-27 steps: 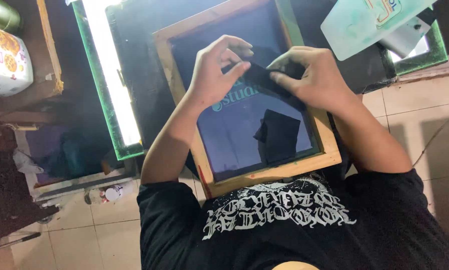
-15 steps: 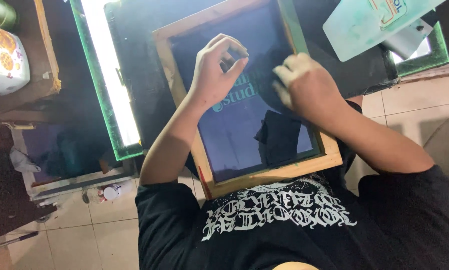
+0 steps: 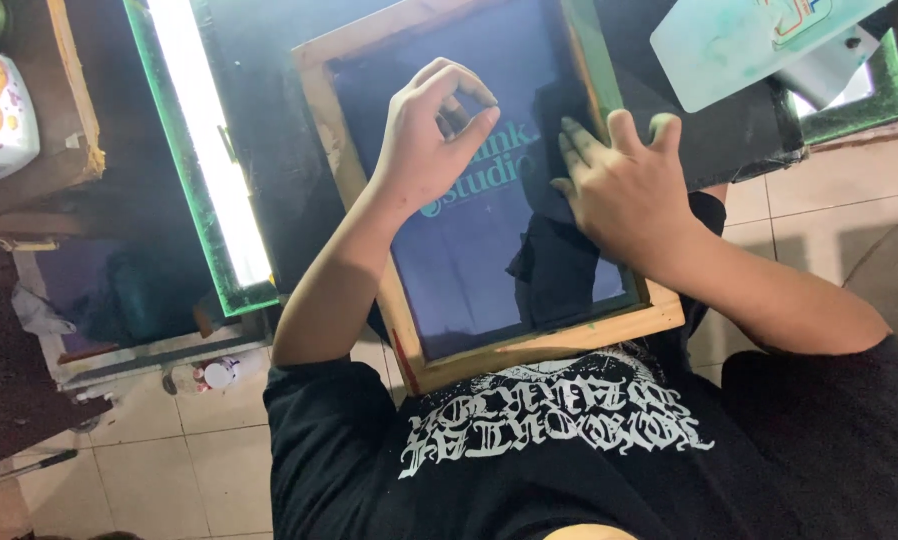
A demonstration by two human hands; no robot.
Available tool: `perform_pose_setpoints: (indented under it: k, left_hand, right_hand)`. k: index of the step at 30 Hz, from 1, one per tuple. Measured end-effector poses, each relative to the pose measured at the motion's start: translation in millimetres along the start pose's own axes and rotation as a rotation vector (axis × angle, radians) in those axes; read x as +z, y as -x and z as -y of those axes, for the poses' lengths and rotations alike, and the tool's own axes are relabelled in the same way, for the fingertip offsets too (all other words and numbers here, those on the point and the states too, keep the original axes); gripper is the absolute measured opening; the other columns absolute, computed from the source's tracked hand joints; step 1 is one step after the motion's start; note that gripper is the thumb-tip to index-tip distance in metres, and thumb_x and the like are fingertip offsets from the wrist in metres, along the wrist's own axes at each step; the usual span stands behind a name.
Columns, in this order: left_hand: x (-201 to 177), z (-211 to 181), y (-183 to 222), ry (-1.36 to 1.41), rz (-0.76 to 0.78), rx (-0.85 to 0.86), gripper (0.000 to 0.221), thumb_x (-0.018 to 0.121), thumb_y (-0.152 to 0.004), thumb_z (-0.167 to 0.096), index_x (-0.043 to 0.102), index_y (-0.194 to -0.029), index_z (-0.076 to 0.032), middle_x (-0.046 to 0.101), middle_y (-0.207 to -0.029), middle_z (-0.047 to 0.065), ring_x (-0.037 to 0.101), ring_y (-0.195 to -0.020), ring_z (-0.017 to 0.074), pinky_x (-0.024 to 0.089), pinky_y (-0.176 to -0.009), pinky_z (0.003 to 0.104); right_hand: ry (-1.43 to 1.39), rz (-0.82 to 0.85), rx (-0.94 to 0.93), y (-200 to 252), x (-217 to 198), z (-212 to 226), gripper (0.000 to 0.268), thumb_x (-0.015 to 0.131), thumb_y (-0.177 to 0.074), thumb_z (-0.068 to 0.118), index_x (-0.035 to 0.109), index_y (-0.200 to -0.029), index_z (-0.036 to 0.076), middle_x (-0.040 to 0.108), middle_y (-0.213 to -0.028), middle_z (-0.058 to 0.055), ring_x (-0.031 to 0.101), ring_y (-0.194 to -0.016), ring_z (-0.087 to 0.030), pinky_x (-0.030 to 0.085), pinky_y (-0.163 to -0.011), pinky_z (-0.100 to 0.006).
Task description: Cleaning a screen printing mesh by rubbing it with a cloth and bare hands to remove residue.
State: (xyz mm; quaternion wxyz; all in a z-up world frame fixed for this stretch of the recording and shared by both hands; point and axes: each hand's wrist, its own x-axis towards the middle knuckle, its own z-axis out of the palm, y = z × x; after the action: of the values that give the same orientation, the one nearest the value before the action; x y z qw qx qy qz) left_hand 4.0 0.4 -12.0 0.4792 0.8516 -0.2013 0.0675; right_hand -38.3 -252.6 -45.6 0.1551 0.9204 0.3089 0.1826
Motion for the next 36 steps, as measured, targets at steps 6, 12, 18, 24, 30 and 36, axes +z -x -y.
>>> perform_pose_setpoints:
  k: [6,12,18,24,30,36]
  left_hand:
    - [3.6,2.8,-0.5,-0.023,0.04,0.019,0.011,0.073,-0.095,-0.006,0.065,-0.09,-0.012,0.064,-0.097,0.002,0.056,-0.07,0.0148,0.05,-0.057,0.026]
    - [6.7,-3.2,1.5,-0.018,0.077,0.024,0.01,0.072,-0.094,-0.006,0.065,-0.09,-0.012,0.064,-0.094,0.002,0.057,-0.077,0.0169,0.05,-0.057,0.028]
    - [14.0,0.4,2.1,0.002,0.175,0.086,0.015,0.077,-0.094,-0.008,0.063,-0.09,-0.009,0.056,-0.093,0.005,0.048,-0.063,0.0202,0.045,-0.061,0.034]
    - [10.3,3.3,3.1,-0.211,0.068,0.277,0.014,0.075,-0.095,-0.012,0.063,-0.088,-0.008,0.057,-0.085,0.005,0.054,-0.072,0.0231,0.049,-0.062,0.037]
    - [-2.1,13.3,-1.8,-0.272,-0.021,0.108,0.012,0.074,-0.095,-0.009,0.063,-0.09,-0.011,0.06,-0.091,0.0,0.063,-0.077,0.0184,0.052,-0.064,0.034]
    - [-10.7,-14.3,4.9,-0.258,0.343,0.134,0.015,0.071,-0.099,-0.02,0.068,-0.11,-0.01,0.067,-0.103,0.005,0.066,-0.095,0.0253,0.052,-0.08,0.042]
  right_hand:
    - [-0.042,-0.004,-0.015,-12.3,38.8,2.2,0.027,0.062,-0.083,0.01,0.063,-0.058,0.018,0.054,-0.065,0.006,0.052,-0.104,-0.025,0.036,-0.085,-0.046]
    - [-0.076,-0.157,-0.084,-53.9,72.5,-15.9,0.019,0.063,-0.079,0.014,0.072,-0.064,0.02,0.053,-0.06,0.002,0.056,-0.11,-0.029,0.034,-0.089,-0.048]
    - [-0.094,0.167,-0.106,-117.3,69.6,-20.7,0.033,0.052,-0.09,0.026,0.081,-0.075,0.022,0.07,-0.071,0.008,0.052,-0.121,-0.028,0.029,-0.094,-0.053]
    - [-0.141,-0.081,-0.007,-106.3,105.9,-14.2,0.032,0.059,-0.095,0.037,0.074,-0.076,0.016,0.065,-0.067,0.006,0.053,-0.089,-0.025,0.038,-0.063,-0.039]
    - [-0.149,0.108,0.146,-82.5,79.9,-3.7,0.04,0.054,-0.1,0.037,0.064,-0.066,0.018,0.061,-0.058,0.0,0.059,-0.051,-0.021,0.034,-0.064,-0.04]
    - [-0.195,0.169,0.151,-38.0,49.9,2.0,0.041,0.055,-0.104,0.039,0.07,-0.073,0.016,0.061,-0.058,-0.002,0.059,-0.049,-0.024,0.038,-0.06,-0.04]
